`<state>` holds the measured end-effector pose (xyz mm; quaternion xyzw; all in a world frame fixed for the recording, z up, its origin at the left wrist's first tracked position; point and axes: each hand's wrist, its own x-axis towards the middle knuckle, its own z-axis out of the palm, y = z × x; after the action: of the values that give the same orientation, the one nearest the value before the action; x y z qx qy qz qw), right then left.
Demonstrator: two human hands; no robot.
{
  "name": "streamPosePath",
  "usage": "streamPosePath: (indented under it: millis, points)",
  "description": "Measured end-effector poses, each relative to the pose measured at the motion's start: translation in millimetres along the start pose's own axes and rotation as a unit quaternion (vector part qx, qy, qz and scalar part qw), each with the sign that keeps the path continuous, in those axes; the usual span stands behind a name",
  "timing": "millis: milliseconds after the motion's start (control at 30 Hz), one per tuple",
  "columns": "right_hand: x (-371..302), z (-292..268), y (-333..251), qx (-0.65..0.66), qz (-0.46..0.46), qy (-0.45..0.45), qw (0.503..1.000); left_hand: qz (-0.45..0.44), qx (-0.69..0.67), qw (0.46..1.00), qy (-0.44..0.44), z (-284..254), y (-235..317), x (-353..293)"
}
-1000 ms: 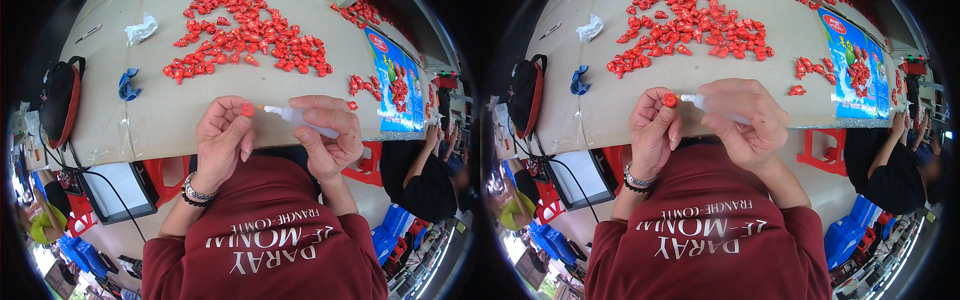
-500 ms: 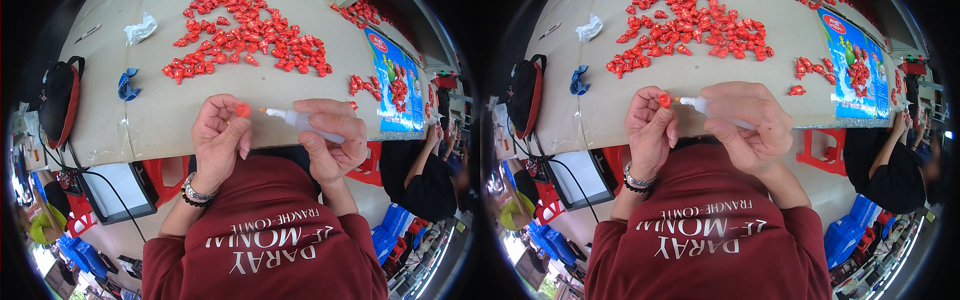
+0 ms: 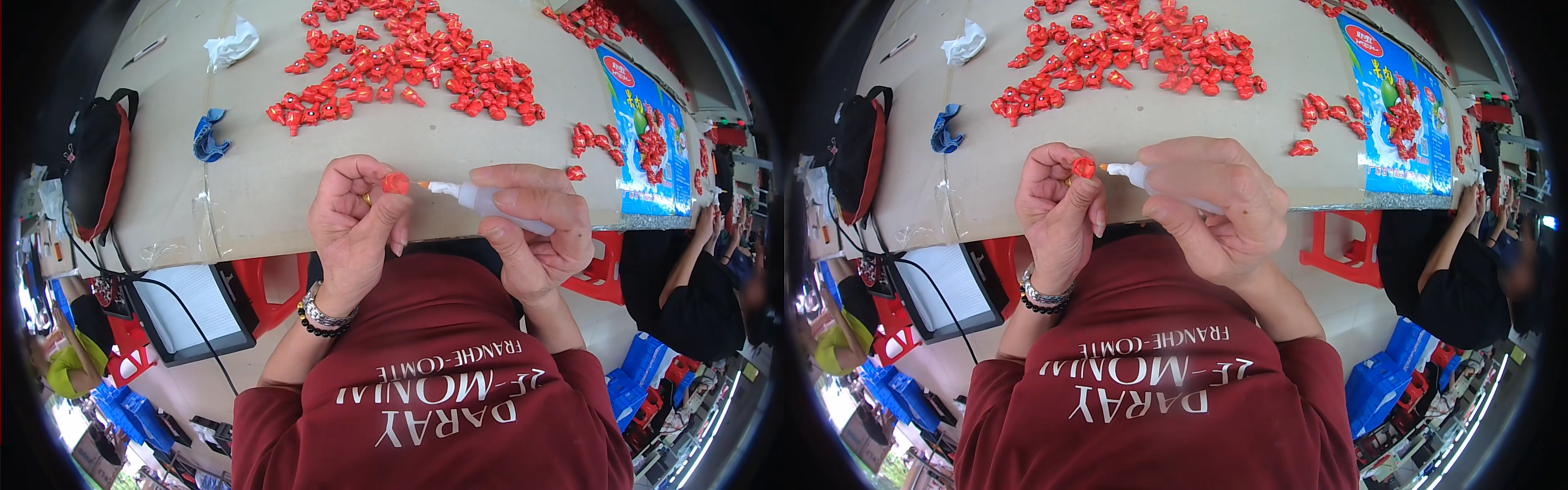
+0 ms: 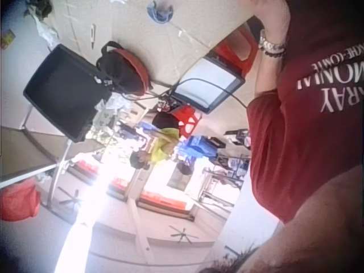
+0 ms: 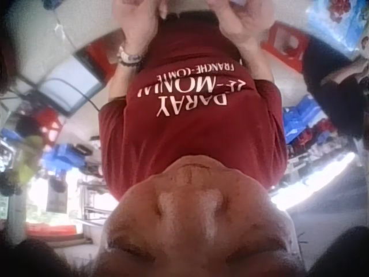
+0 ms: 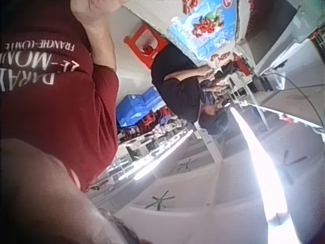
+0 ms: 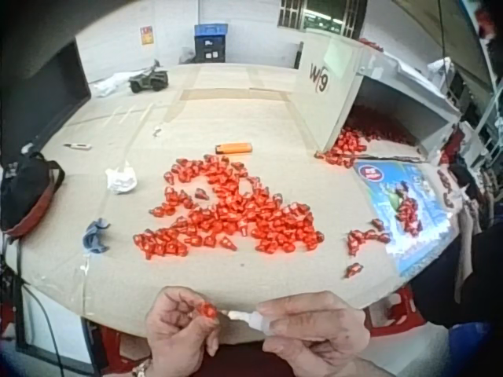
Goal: The person sits at a table and repeatedly picks up small red plastic objects. They apply a small amount of white liquid from a squeeze bottle onto the top of each object and then place it back on the table. The process is repeated for numerous items throughout the clip.
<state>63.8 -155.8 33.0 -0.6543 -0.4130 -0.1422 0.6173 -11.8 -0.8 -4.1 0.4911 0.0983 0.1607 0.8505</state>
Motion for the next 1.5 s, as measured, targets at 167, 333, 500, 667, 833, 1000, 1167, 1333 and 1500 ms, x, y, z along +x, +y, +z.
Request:
streamPosePath:
  millis: [167, 333, 500, 667, 833, 1000, 1167, 1333, 1500]
  points:
    - [-0.7, 1.2, -4.5, 0.024, 0.007, 0.018, 1.0, 0.024, 0.005, 1.0, 0.008, -0.6, -1.4, -0.3]
    - [1.3, -1.8, -7.7, 0.027, 0.008, 0.005, 1.0, 0.059, 0.035, 0.998, 0.005, -2.5, -4.1, 0.1]
    - [0.5, -1.9, -8.8, 0.023, 0.012, -0.002, 1.0, 0.079, 0.03, 0.996, 0.018, -1.9, -4.8, -0.2]
    - [-0.1, -0.4, -8.4, 0.019, 0.012, -0.004, 1.0, 0.084, 0.035, 0.996, 0.022, -1.4, -5.1, -0.3]
    - [-0.8, 0.1, -6.4, 0.009, 0.008, -0.011, 1.0, 0.086, 0.03, 0.995, 0.026, -1.9, -4.8, -0.7]
    - [-2.0, 0.1, -5.6, 0.132, 0.131, 0.08, 0.979, 0.064, -0.005, 0.998, 0.02, -3.0, -3.3, -0.4]
    - [11.6, -9.6, 10.4, 0.247, 0.264, 0.143, 0.921, -0.028, -0.102, 0.994, 0.002, -9.2, 5.5, 0.9]
    - [31.0, -16.2, 21.8, 0.281, 0.373, 0.153, 0.871, -0.063, -0.132, 0.989, -0.003, -12.2, 7.3, -0.4]
    - [44.0, -16.7, 32.7, 0.188, 0.408, 0.071, 0.89, -0.071, -0.135, 0.988, -0.026, -14.1, 6.7, -5.0]
